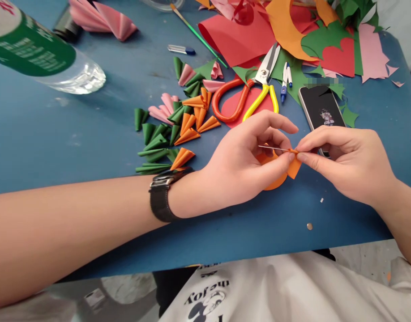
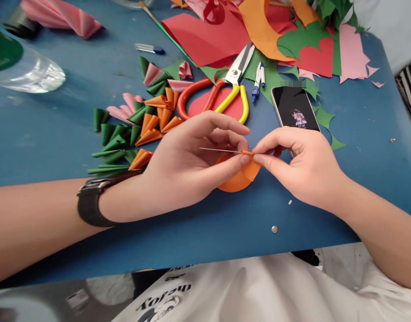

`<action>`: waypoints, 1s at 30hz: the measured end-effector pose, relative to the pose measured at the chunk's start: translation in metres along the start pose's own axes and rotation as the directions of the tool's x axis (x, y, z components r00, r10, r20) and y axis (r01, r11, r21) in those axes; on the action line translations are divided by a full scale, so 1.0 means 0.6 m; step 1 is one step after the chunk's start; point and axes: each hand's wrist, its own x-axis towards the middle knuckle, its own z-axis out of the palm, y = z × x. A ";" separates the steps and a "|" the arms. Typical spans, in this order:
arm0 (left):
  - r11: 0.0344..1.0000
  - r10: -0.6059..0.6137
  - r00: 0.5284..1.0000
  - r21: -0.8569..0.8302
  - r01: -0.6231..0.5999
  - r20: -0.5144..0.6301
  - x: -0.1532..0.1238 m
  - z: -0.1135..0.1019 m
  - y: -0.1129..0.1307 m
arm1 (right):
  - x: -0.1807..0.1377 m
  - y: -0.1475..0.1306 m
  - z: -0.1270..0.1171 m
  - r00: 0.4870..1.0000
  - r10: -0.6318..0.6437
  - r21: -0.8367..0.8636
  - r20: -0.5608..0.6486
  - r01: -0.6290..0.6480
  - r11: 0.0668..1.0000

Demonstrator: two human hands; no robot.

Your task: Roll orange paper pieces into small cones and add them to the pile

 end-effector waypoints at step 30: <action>0.999 -0.040 0.999 -0.025 0.040 -0.003 -0.013 0.008 0.002 | -0.001 0.002 0.004 0.995 0.101 0.224 0.016 -0.102 0.969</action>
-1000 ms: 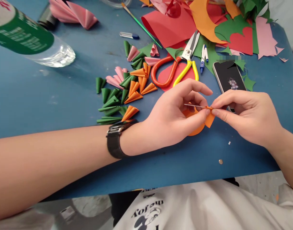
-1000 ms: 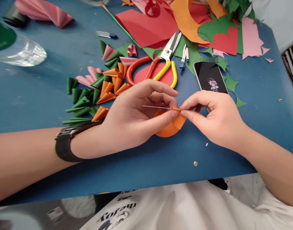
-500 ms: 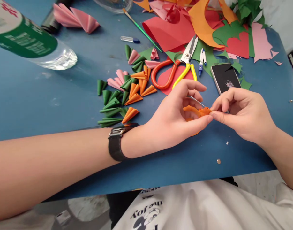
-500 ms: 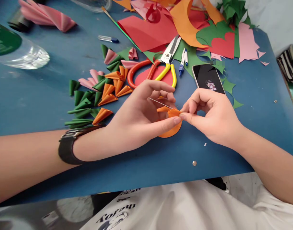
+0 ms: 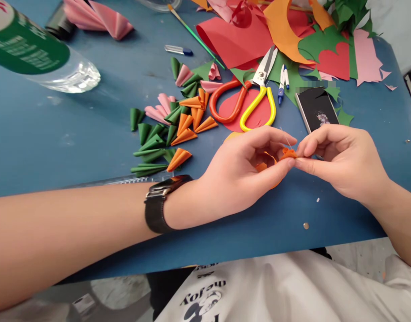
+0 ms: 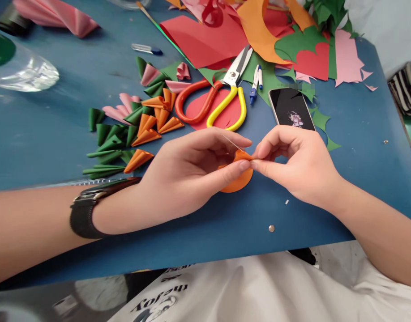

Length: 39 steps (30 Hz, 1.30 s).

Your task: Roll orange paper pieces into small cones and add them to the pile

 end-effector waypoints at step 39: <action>0.994 -0.080 0.995 -0.078 0.076 -0.052 0.011 -0.006 0.005 | -0.004 0.002 0.006 0.979 -0.193 -0.198 -0.064 0.177 0.964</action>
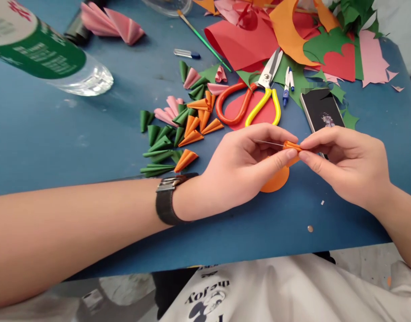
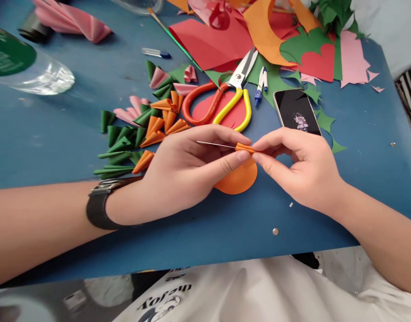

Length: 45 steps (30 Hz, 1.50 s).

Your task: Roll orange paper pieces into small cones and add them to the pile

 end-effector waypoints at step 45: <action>0.705 0.491 0.845 0.473 -0.529 0.213 0.005 -0.010 -0.030 | -0.013 -0.016 -0.003 0.888 -0.459 -0.173 -0.014 0.450 0.876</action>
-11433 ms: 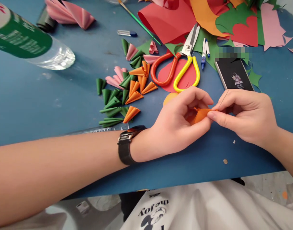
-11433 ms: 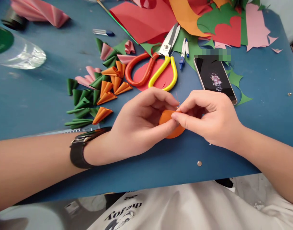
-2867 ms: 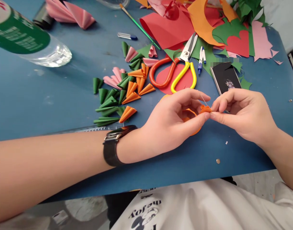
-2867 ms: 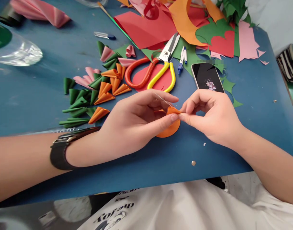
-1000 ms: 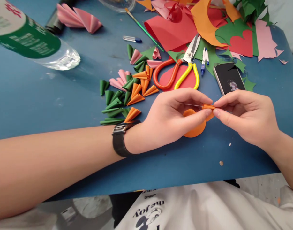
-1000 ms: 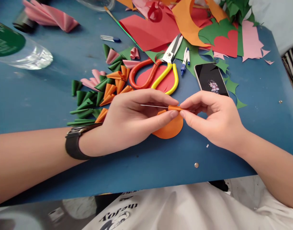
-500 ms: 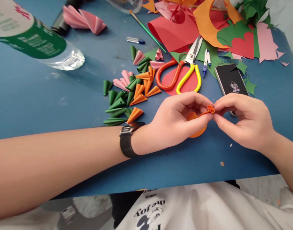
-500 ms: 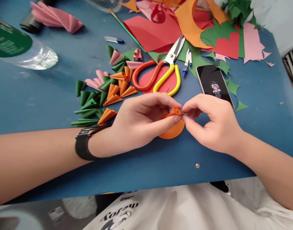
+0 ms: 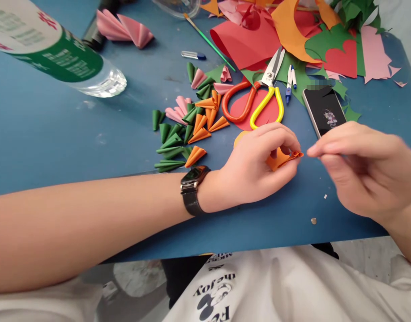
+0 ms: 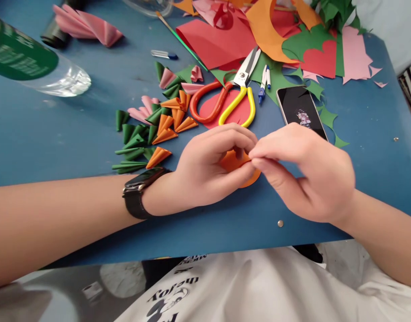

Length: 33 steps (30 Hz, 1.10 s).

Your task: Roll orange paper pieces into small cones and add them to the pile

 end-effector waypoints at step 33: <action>0.854 -0.330 0.944 -0.423 0.302 0.007 0.004 0.007 -0.005 | -0.001 0.043 0.022 0.955 0.289 -0.129 0.071 -0.278 0.952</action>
